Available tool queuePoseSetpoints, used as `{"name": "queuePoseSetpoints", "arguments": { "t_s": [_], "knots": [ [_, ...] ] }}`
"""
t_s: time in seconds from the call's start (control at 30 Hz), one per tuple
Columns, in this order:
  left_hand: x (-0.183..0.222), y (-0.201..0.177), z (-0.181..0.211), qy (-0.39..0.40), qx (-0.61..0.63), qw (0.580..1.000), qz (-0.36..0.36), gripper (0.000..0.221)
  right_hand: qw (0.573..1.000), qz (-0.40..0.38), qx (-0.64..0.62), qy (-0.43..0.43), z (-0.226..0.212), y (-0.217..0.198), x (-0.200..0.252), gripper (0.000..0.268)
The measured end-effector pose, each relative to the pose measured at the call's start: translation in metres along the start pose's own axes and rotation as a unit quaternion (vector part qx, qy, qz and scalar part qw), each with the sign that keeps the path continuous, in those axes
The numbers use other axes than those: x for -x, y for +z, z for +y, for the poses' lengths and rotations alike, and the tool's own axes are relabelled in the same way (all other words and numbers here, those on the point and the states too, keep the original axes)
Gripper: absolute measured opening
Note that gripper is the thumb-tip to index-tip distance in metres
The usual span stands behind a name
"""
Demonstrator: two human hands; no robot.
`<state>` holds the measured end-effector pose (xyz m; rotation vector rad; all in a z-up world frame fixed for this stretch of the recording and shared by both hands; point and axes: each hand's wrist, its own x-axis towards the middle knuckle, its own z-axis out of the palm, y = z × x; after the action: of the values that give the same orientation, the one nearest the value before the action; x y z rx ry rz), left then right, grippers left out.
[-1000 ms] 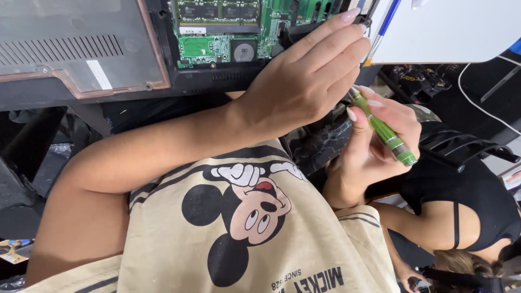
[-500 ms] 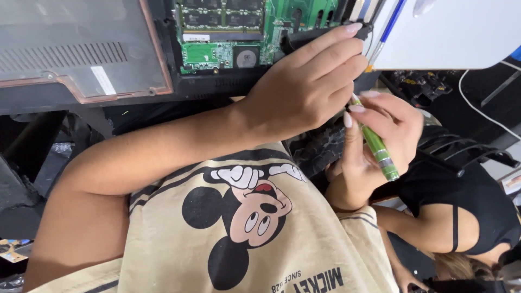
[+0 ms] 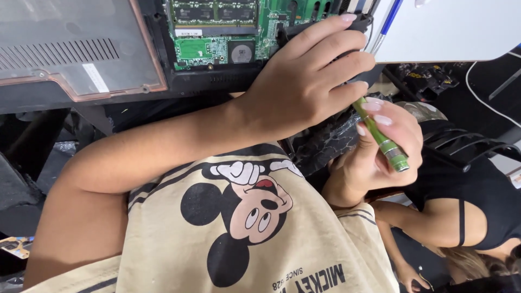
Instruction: Unscrewing and cleaning a cooling fan from a laptop motherboard using a screwdriver and a brush.
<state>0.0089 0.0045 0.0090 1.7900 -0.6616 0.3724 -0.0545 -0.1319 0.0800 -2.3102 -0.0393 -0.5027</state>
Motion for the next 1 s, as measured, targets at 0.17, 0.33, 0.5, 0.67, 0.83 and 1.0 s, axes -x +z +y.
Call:
{"name": "queuePoseSetpoints", "arguments": {
  "t_s": [0.17, 0.33, 0.5, 0.67, 0.83, 1.0],
  "knots": [
    [0.000, 0.003, 0.000, -0.006, 0.007, 1.000, 0.012, 0.021, 0.997, -0.076, 0.000, -0.017, 0.001, -0.004, -0.004, 0.023],
    [-0.002, 0.003, 0.000, 0.000, -0.018, 0.999, 0.027, 0.030, 0.997, 0.042, -0.036, -0.061, 0.020, -0.009, 0.007, 0.028],
    [-0.003, 0.000, 0.007, -0.008, -0.007, 1.000, 0.006, 0.023, 0.999, 0.018, -0.041, -0.008, 0.005, -0.009, 0.004, 0.017],
    [-0.003, 0.002, 0.008, -0.017, 0.025, 1.000, 0.000, 0.028, 0.998, -0.024, -0.052, 0.020, -0.010, -0.008, -0.005, 0.012],
    [-0.004, 0.005, 0.007, -0.014, 0.023, 1.000, 0.015, 0.033, 0.999, 0.026, -0.019, -0.038, -0.002, -0.007, -0.007, 0.027],
    [-0.008, 0.002, 0.007, -0.010, 0.005, 1.000, 0.014, 0.026, 0.998, -0.013, -0.025, -0.056, 0.006, -0.020, 0.003, 0.029]
  ]
}}
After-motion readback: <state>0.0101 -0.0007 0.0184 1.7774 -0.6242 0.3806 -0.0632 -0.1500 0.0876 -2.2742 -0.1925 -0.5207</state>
